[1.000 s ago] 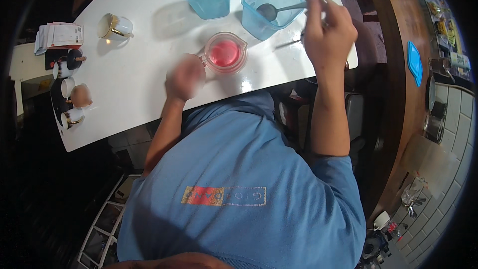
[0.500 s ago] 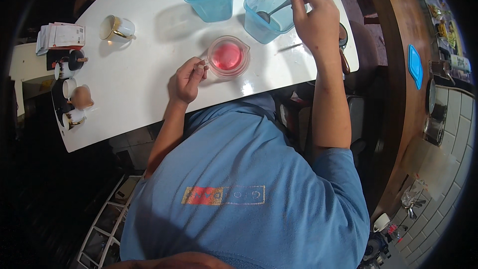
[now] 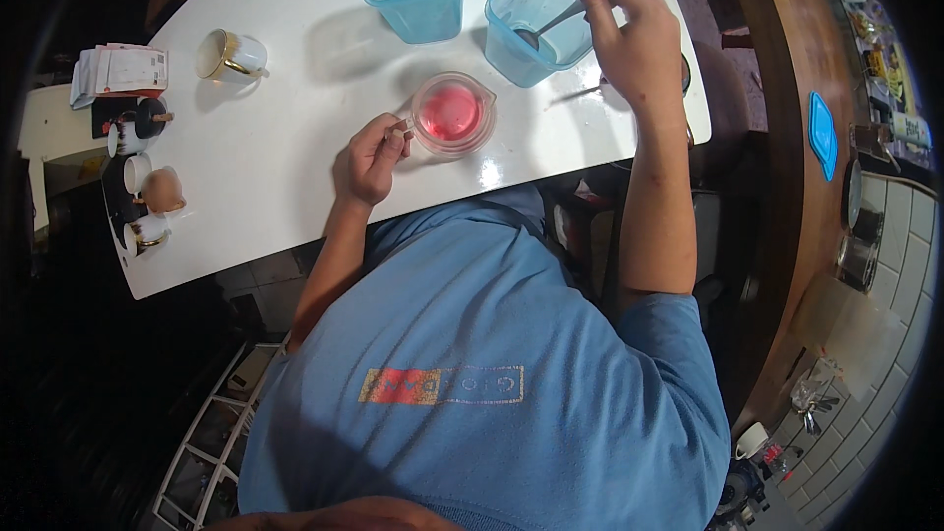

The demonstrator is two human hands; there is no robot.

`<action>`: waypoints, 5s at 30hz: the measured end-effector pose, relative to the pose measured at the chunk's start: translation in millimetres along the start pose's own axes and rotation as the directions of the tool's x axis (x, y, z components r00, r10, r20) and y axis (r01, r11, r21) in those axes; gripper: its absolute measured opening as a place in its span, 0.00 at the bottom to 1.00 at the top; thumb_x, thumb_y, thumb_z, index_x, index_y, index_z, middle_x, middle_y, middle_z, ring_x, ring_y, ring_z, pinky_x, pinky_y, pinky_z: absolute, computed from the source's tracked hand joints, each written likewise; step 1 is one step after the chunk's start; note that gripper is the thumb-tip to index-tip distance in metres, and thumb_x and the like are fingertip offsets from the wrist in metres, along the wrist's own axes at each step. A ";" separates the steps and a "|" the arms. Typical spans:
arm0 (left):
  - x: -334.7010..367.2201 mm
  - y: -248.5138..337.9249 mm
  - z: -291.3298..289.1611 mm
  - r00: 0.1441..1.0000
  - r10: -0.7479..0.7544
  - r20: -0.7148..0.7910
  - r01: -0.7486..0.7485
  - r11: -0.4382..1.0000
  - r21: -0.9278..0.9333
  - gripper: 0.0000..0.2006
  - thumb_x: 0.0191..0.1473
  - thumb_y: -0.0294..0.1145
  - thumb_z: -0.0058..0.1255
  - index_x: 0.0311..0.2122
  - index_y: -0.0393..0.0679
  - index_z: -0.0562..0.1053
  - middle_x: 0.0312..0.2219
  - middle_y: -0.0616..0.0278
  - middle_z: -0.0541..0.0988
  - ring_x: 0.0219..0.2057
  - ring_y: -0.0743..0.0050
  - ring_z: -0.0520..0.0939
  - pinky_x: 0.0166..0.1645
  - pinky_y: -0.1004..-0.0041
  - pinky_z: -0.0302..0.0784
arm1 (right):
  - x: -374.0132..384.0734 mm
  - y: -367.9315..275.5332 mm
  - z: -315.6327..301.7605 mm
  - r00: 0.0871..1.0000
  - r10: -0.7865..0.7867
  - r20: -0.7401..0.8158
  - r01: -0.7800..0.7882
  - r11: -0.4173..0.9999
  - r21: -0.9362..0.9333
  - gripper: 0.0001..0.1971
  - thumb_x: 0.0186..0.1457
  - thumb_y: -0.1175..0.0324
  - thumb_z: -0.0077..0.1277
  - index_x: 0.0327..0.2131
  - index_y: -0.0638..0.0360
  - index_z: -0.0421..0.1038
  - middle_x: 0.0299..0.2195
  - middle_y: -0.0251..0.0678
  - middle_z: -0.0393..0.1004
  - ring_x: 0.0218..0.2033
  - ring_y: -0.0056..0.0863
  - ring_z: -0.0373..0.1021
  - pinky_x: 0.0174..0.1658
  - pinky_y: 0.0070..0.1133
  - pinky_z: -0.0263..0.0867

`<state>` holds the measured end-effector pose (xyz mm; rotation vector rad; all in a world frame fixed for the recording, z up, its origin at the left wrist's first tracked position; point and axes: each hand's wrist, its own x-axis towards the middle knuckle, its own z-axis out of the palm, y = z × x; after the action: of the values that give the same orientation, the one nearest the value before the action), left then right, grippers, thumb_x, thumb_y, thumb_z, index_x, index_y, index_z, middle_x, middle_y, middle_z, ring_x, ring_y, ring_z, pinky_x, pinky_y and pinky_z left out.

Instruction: The person adds pink powder from a container into a glass pitcher, stirs it with a spoon, and pours a light brown liquid from a large plastic jug into the pitcher.

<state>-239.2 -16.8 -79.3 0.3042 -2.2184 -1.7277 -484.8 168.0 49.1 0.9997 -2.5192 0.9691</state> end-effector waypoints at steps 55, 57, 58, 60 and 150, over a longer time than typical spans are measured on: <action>0.8 7.2 3.2 0.997 -0.006 -0.073 0.000 0.997 -0.082 0.12 0.57 0.33 0.43 0.27 0.36 0.69 0.18 0.65 0.68 0.19 0.81 0.67 0.25 0.80 0.62 | -104.6 -36.5 -42.4 0.694 -0.435 -0.573 0.569 0.820 0.067 0.14 0.60 0.61 0.43 0.26 0.59 0.69 0.22 0.32 0.68 0.21 0.25 0.62 0.28 0.24 0.59; 0.8 6.9 2.9 0.999 -0.009 -0.048 0.006 0.998 -0.058 0.11 0.57 0.33 0.43 0.28 0.35 0.69 0.18 0.64 0.68 0.19 0.80 0.68 0.25 0.79 0.62 | -91.0 -34.1 -50.6 0.779 -0.147 -0.609 0.353 0.906 0.233 0.13 0.61 0.67 0.38 0.31 0.67 0.69 0.23 0.33 0.70 0.21 0.21 0.64 0.27 0.18 0.61; 1.2 5.0 4.8 0.998 0.015 -0.066 -0.019 0.998 -0.064 0.11 0.57 0.33 0.43 0.28 0.36 0.69 0.19 0.64 0.69 0.19 0.80 0.68 0.24 0.79 0.62 | -83.8 -35.6 -45.7 0.748 0.078 -0.659 0.228 0.902 0.366 0.13 0.62 0.69 0.37 0.32 0.69 0.69 0.23 0.33 0.71 0.22 0.19 0.65 0.27 0.16 0.62; 1.0 4.5 6.2 0.996 0.039 -0.084 -0.045 0.997 -0.066 0.11 0.57 0.34 0.43 0.29 0.36 0.69 0.19 0.64 0.70 0.19 0.80 0.68 0.24 0.79 0.62 | -68.6 -36.3 -37.9 0.782 0.113 -0.613 0.172 0.906 0.387 0.13 0.61 0.71 0.37 0.34 0.70 0.70 0.25 0.34 0.72 0.23 0.18 0.66 0.27 0.14 0.62; 37.2 4.3 48.9 0.996 -0.021 0.087 0.033 0.991 -0.132 0.20 0.58 0.40 0.38 0.18 0.38 0.62 0.15 0.64 0.65 0.18 0.79 0.66 0.23 0.78 0.60 | -140.5 -22.2 -52.8 0.857 0.507 -0.093 -0.427 0.799 0.423 0.10 0.56 0.70 0.48 0.36 0.69 0.70 0.22 0.28 0.70 0.23 0.11 0.63 0.26 0.10 0.59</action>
<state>-291.7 15.3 -81.8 0.2340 -2.1524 -1.9265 -367.3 263.0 34.9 0.3088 -2.4940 1.6743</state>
